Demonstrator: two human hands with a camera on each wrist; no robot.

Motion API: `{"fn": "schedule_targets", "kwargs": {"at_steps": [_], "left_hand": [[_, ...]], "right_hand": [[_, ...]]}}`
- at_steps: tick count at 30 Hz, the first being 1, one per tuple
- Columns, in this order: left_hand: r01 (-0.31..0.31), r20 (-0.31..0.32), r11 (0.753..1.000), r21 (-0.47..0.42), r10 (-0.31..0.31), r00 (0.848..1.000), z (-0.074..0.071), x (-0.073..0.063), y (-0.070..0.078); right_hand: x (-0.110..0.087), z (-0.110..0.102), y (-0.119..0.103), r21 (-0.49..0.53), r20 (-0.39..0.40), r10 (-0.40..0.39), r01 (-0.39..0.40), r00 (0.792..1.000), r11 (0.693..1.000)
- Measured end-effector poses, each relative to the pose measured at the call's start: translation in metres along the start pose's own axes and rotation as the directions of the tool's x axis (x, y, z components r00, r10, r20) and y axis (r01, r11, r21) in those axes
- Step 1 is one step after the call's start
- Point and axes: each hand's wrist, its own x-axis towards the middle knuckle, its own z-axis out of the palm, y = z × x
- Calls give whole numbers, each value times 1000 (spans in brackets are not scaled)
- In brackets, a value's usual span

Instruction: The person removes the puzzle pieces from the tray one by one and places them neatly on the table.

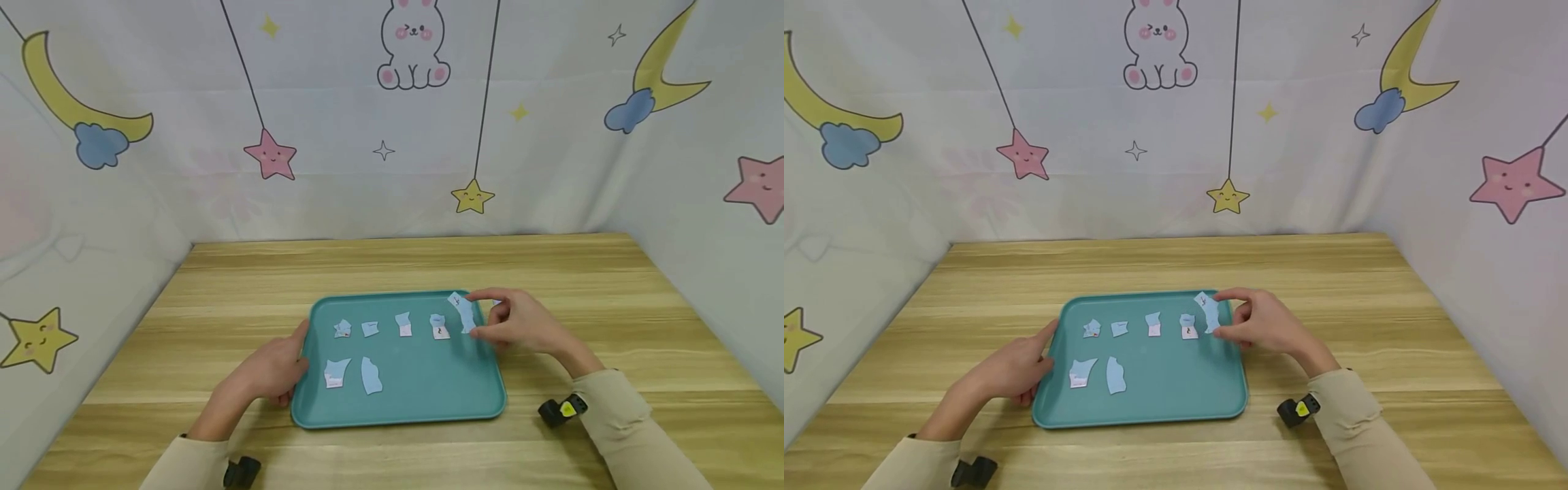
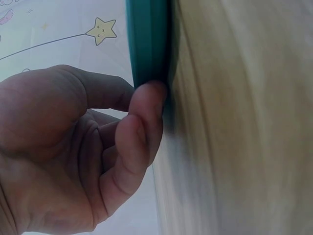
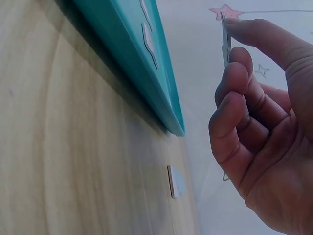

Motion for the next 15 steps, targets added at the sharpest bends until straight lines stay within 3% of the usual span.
{"fn": "schedule_targets", "kwargs": {"at_steps": [15], "left_hand": [[-1,0,1000,-1,1,1000,0,-1,0]], "right_hand": [[-6,-26,15,15,-80,44,-43,996,999]]}}
